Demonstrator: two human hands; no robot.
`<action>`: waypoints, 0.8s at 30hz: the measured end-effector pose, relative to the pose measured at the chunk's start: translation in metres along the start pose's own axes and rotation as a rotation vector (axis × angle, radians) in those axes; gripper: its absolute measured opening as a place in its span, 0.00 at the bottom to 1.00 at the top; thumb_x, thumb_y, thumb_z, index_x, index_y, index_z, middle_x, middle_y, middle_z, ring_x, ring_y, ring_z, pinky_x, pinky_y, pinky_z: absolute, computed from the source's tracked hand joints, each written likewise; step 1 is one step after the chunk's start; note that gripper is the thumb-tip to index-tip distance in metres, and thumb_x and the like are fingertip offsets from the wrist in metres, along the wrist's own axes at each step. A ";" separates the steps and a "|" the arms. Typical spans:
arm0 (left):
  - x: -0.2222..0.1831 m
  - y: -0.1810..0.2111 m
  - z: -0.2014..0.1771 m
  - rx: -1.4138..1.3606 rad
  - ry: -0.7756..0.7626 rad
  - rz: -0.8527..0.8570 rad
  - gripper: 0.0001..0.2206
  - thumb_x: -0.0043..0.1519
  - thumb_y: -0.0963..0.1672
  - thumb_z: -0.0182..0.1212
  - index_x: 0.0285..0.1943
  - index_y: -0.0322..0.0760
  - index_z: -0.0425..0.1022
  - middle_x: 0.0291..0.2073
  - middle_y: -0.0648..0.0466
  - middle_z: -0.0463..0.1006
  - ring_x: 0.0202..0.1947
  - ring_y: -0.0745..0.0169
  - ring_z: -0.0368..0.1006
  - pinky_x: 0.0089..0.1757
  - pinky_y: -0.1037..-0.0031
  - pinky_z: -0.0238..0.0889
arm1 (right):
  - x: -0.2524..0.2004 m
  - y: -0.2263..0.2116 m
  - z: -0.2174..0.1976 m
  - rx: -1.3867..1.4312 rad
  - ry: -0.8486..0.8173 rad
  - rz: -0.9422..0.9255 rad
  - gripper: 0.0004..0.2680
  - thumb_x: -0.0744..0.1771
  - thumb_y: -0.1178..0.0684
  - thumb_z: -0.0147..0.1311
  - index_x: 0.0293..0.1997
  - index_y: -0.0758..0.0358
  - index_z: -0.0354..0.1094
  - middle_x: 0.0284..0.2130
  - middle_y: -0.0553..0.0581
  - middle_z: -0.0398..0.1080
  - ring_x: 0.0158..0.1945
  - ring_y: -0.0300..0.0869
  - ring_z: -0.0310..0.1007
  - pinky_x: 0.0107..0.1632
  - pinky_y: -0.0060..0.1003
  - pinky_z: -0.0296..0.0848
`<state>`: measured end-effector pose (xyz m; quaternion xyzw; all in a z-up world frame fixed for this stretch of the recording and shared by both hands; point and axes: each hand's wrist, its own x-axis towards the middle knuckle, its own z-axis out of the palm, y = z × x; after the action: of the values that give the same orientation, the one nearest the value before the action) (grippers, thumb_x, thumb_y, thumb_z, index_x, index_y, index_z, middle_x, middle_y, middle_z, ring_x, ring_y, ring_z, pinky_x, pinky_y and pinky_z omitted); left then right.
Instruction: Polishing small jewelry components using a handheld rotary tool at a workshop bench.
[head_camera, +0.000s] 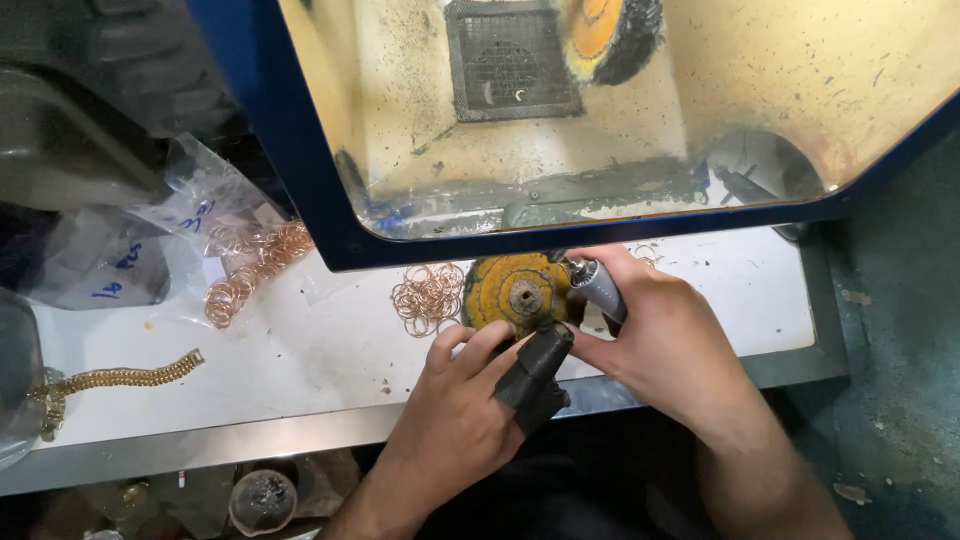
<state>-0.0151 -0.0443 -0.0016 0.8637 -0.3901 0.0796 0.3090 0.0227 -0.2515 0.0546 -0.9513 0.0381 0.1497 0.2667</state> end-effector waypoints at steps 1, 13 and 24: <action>0.001 0.000 -0.001 -0.001 0.001 -0.003 0.21 0.66 0.44 0.61 0.68 0.35 0.68 0.60 0.53 0.74 0.58 0.49 0.65 0.54 0.55 0.56 | 0.000 0.000 -0.002 -0.001 -0.002 0.000 0.23 0.57 0.48 0.68 0.58 0.46 0.69 0.47 0.45 0.80 0.44 0.44 0.80 0.46 0.36 0.72; 0.017 0.000 0.007 -0.014 0.062 -0.197 0.23 0.50 0.48 0.74 0.49 0.28 0.80 0.61 0.46 0.69 0.60 0.40 0.63 0.55 0.46 0.55 | -0.004 0.023 0.007 0.031 0.060 0.027 0.31 0.54 0.42 0.76 0.60 0.52 0.66 0.49 0.46 0.79 0.47 0.41 0.80 0.50 0.33 0.70; 0.022 -0.006 0.015 -0.124 0.211 -0.193 0.17 0.59 0.51 0.70 0.50 0.38 0.80 0.54 0.53 0.76 0.56 0.46 0.70 0.53 0.52 0.56 | -0.012 0.043 0.001 0.095 0.223 0.110 0.20 0.61 0.42 0.67 0.54 0.53 0.67 0.35 0.49 0.81 0.40 0.41 0.81 0.47 0.35 0.73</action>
<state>0.0032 -0.0638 -0.0079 0.8633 -0.2748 0.1154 0.4073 0.0045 -0.2873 0.0359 -0.9448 0.1266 0.0552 0.2971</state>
